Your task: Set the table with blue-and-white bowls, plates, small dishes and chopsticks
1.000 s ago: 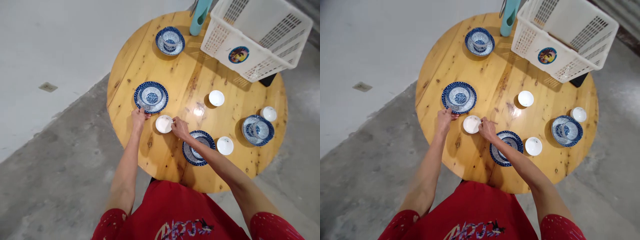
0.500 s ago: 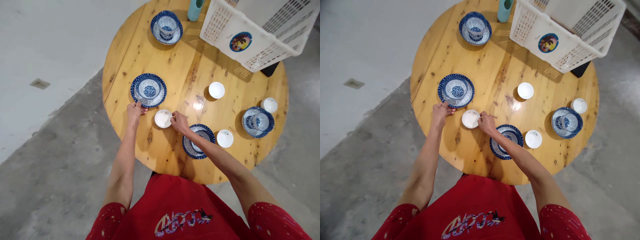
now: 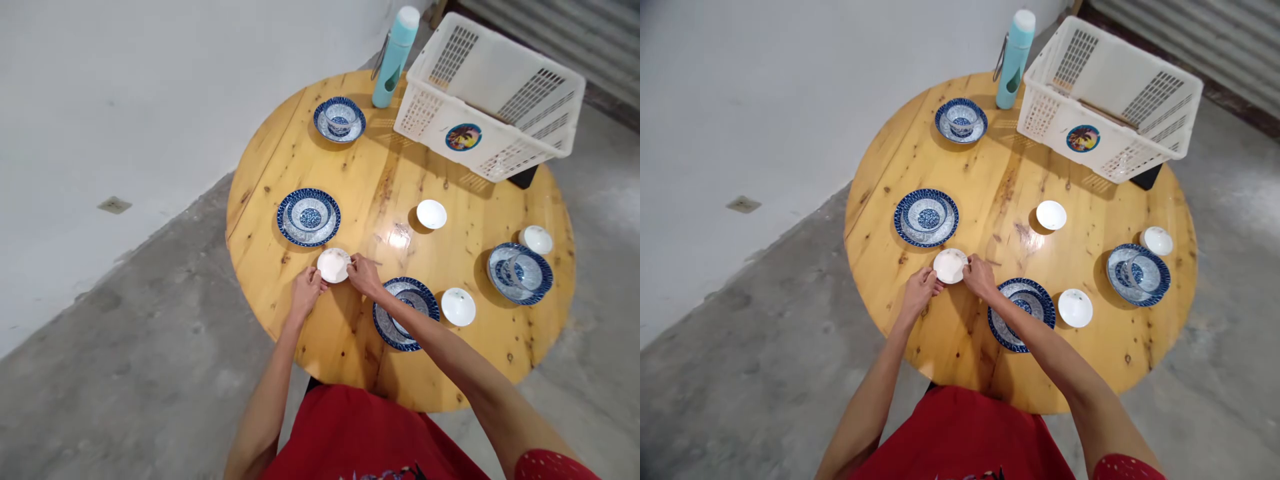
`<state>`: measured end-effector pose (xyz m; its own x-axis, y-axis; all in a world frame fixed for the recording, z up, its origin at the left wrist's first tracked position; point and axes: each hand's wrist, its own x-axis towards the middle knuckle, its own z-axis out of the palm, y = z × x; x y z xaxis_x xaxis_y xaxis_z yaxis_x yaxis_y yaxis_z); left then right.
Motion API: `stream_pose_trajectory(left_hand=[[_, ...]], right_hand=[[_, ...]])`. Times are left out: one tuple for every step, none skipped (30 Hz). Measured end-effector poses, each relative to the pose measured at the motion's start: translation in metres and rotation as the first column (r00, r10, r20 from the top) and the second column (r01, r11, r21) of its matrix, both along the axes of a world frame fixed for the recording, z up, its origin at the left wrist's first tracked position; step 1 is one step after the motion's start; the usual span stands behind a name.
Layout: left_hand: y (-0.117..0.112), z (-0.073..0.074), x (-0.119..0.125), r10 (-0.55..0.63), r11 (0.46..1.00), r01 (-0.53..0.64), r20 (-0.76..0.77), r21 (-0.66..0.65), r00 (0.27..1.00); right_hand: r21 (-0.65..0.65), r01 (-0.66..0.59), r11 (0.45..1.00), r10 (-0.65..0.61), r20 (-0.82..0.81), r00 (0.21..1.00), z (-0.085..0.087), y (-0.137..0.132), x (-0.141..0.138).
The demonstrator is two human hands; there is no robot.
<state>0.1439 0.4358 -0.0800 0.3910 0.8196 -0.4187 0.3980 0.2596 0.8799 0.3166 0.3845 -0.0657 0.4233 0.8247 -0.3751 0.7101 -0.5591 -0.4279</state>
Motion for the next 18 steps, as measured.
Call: stream_pose_trajectory(left_hand=[[0.0011, -0.0012, 0.0009, 0.007, 1.0, -0.007, -0.006, 0.006, 1.0], [0.0027, -0.0021, 0.0013, 0.012, 1.0, -0.011, -0.011, 0.01, 1.0], [0.0044, -0.0025, 0.0014, 0.013, 1.0, -0.013, -0.016, 0.015, 1.0], [0.0061, -0.0027, 0.0014, 0.014, 1.0, -0.014, -0.023, 0.023, 1.0], [0.0075, -0.0026, 0.0013, 0.016, 0.999, -0.015, -0.03, 0.037, 0.999], [0.0086, -0.0025, 0.0013, 0.02, 0.998, -0.018, -0.039, 0.055, 0.999], [0.0093, -0.0025, 0.0015, 0.027, 0.997, -0.023, -0.048, 0.076, 0.998], [0.0096, -0.0027, 0.0018, 0.034, 0.995, -0.029, -0.054, 0.093, 0.998], [0.0095, -0.003, 0.0021, 0.043, 0.994, -0.038, -0.053, 0.101, 0.998], [0.0091, -0.0035, 0.0026, 0.049, 0.994, -0.044, -0.048, 0.1, 0.998], [0.0084, -0.0041, 0.003, 0.05, 0.995, -0.046, -0.043, 0.092, 0.998], [0.0077, -0.0045, 0.0034, 0.045, 0.996, -0.042, -0.039, 0.082, 0.998], [0.0069, -0.0049, 0.0038, 0.037, 0.997, -0.034, -0.037, 0.073, 0.999], [0.0063, -0.0051, 0.0042, 0.027, 0.997, -0.025, -0.039, 0.067, 0.999], [0.0059, -0.0052, 0.0045, 0.017, 0.998, -0.014, -0.043, 0.064, 0.999], [0.0058, -0.0052, 0.0046, 0.008, 0.998, -0.005, -0.047, 0.062, 0.999], [0.0059, -0.005, 0.0044, 0.006, 0.998, -0.003, -0.049, 0.056, 0.999], [0.0061, -0.0048, 0.0038, 0.01, 0.999, -0.007, -0.045, 0.048, 0.999]], right_hand=[[0.006, 0.004, 1.0, -0.004, -0.005, 1.0, 0.0005, 0.0005, -0.0005], [0.012, 0.009, 1.0, -0.008, -0.015, 1.0, 0.001, 0.0011, -0.0011], [0.018, 0.015, 1.0, -0.014, -0.027, 1.0, 0.0016, 0.0017, -0.0017], [0.024, 0.022, 0.999, -0.022, -0.04, 0.999, 0.002, 0.0023, -0.0023], [0.032, 0.03, 0.999, -0.028, -0.052, 0.998, 0.0022, 0.003, -0.0028], [0.041, 0.035, 0.999, -0.032, -0.06, 0.998, 0.002, 0.0036, -0.0031], [0.051, 0.037, 0.998, -0.033, -0.064, 0.997, 0.0014, 0.004, -0.0032], [0.062, 0.035, 0.997, -0.031, -0.068, 0.997, 0.0006, 0.0042, -0.0031], [0.073, 0.032, 0.997, -0.027, -0.073, 0.997, -0.0004, 0.0041, -0.0029], [0.084, 0.029, 0.996, -0.022, -0.081, 0.997, -0.0014, 0.0036, -0.0026], [0.094, 0.027, 0.995, -0.018, -0.091, 0.996, -0.0021, 0.0028, -0.0023], [0.102, 0.025, 0.994, -0.015, -0.102, 0.995, -0.0026, 0.0018, -0.0021], [0.11, 0.025, 0.994, -0.012, -0.113, 0.994, -0.0027, 0.0008, -0.002], [0.114, 0.025, 0.993, -0.011, -0.122, 0.993, -0.0026, 0.0, -0.0019], [0.118, 0.025, 0.993, -0.01, -0.127, 0.992, -0.0024, -0.0006, -0.0015], [0.12, 0.023, 0.993, -0.008, -0.132, 0.991, -0.0022, -0.0008, -0.0007], [0.125, 0.023, 0.992, -0.006, -0.138, 0.99, -0.002, -0.0008, 0.001], [0.134, 0.027, 0.991, -0.007, -0.149, 0.989, -0.0018, -0.0007, 0.0037]])
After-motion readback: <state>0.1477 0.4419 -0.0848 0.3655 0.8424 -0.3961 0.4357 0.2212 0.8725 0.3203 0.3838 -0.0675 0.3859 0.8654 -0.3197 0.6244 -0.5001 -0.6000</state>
